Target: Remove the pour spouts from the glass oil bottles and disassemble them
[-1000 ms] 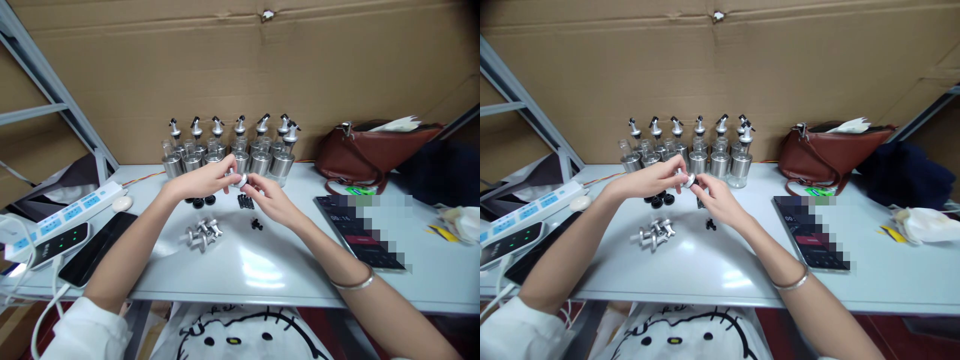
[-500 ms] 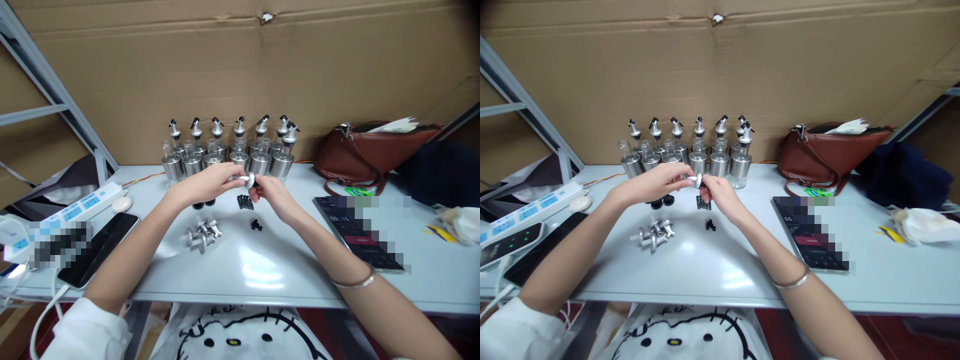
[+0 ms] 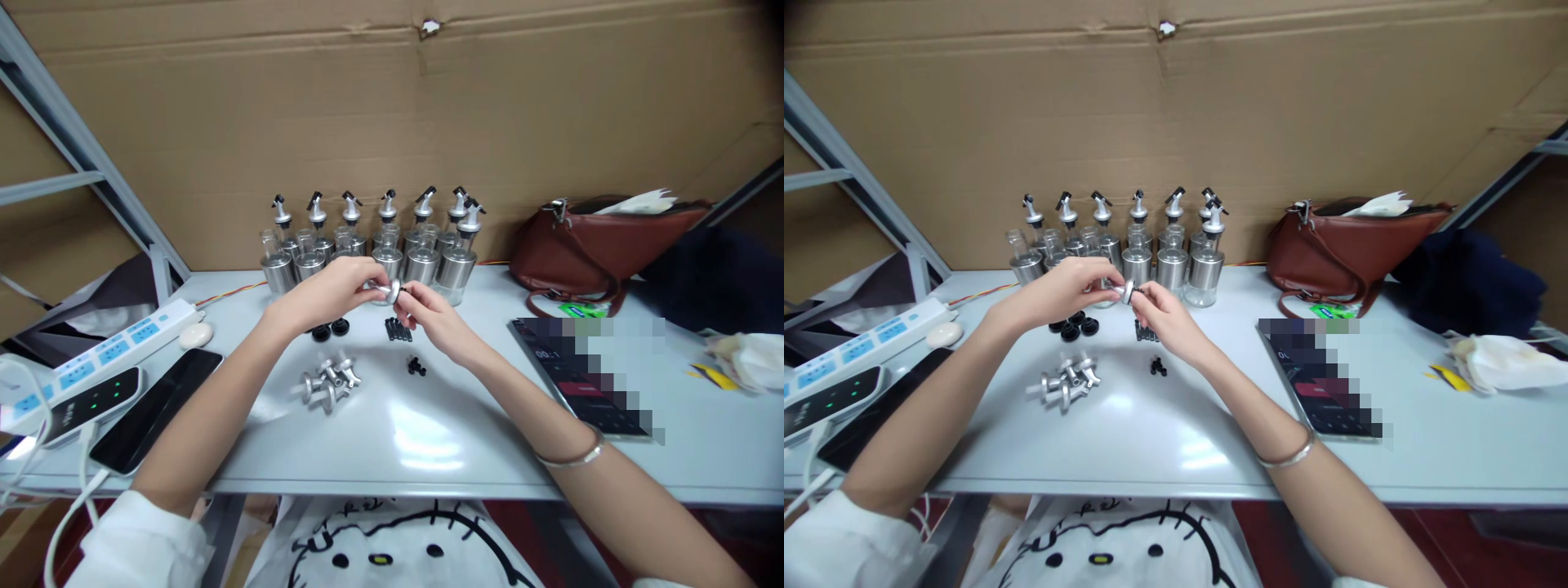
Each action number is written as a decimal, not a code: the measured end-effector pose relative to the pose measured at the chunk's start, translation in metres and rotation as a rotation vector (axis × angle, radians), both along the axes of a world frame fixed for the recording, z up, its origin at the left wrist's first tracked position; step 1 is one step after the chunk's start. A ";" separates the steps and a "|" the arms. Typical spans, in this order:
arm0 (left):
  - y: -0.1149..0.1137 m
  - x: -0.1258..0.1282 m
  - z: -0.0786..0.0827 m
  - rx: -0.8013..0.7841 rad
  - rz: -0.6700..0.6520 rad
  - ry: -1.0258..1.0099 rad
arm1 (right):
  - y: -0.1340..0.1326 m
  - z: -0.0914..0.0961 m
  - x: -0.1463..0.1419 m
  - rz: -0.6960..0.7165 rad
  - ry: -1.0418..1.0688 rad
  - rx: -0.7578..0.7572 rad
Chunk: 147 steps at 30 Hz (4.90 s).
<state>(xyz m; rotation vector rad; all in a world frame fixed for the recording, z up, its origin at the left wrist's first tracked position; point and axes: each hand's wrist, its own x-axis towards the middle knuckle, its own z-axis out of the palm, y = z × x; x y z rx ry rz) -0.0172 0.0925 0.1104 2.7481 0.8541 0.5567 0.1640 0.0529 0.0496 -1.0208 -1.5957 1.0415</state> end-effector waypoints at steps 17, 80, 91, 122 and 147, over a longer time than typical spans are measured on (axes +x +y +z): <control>0.006 0.003 0.007 -0.055 -0.044 -0.013 | -0.011 0.002 -0.008 -0.181 -0.059 0.188; 0.000 -0.098 0.061 -0.173 0.479 0.101 | 0.055 -0.011 -0.059 0.040 -1.218 0.332; 0.001 -0.097 0.058 -0.199 0.442 0.142 | 0.060 -0.019 -0.071 0.064 -1.179 0.380; -0.002 0.000 -0.010 -0.427 -0.012 0.714 | -0.018 -0.008 -0.010 0.305 -0.783 0.305; -0.002 -0.001 -0.013 -0.475 0.012 0.699 | -0.025 -0.005 -0.013 0.376 -0.604 0.169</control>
